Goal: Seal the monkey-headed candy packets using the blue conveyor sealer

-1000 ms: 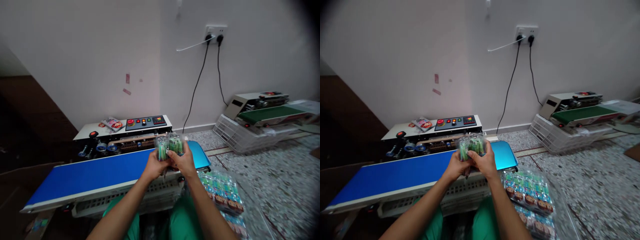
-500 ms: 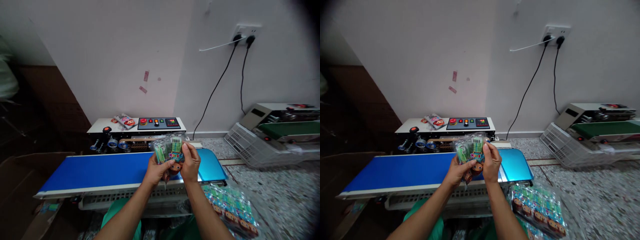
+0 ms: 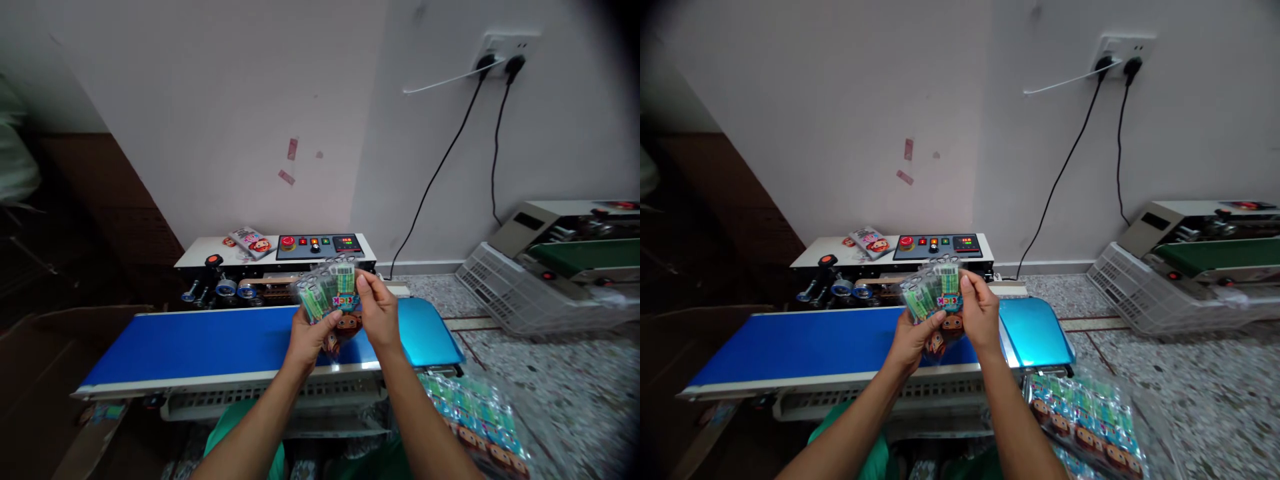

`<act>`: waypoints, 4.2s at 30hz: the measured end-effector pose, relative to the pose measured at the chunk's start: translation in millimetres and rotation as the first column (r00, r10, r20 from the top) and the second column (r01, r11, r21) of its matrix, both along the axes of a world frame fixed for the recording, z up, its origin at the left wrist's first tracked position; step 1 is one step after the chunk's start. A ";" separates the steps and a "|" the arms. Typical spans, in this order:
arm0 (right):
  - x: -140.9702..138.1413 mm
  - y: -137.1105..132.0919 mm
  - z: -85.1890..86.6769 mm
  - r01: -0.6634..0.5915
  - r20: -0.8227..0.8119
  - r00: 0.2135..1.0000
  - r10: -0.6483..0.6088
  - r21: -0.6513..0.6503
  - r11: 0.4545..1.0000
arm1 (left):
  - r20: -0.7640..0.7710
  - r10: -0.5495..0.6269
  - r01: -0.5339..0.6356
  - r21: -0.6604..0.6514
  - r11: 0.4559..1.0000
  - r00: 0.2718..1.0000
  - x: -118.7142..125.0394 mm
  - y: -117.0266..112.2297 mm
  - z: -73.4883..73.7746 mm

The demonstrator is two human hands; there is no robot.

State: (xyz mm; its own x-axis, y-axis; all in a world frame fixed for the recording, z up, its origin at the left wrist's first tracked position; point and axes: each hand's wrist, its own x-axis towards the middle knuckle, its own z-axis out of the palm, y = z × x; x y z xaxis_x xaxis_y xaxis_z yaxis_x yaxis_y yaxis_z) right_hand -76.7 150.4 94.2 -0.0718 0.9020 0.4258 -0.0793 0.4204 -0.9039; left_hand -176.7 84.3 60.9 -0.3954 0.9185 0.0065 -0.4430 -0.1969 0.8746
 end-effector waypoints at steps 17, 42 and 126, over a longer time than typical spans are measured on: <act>16.8 9.0 -13.7 0.363 -0.127 0.926 -0.355 0.051 0.930 | -0.024 0.095 -0.096 -0.027 0.995 0.995 -0.2 4.5 -4.4; 37.5 53.4 -60.1 0.406 0.814 0.520 -0.259 0.031 0.913 | -0.292 0.110 -0.152 -0.126 0.980 0.950 -11.3 -16.1 -1.6; 15.6 7.9 -42.0 -0.456 -0.004 0.877 0.480 -0.318 0.831 | -0.200 0.018 -0.047 -0.142 0.989 0.980 -8.3 -9.2 -13.8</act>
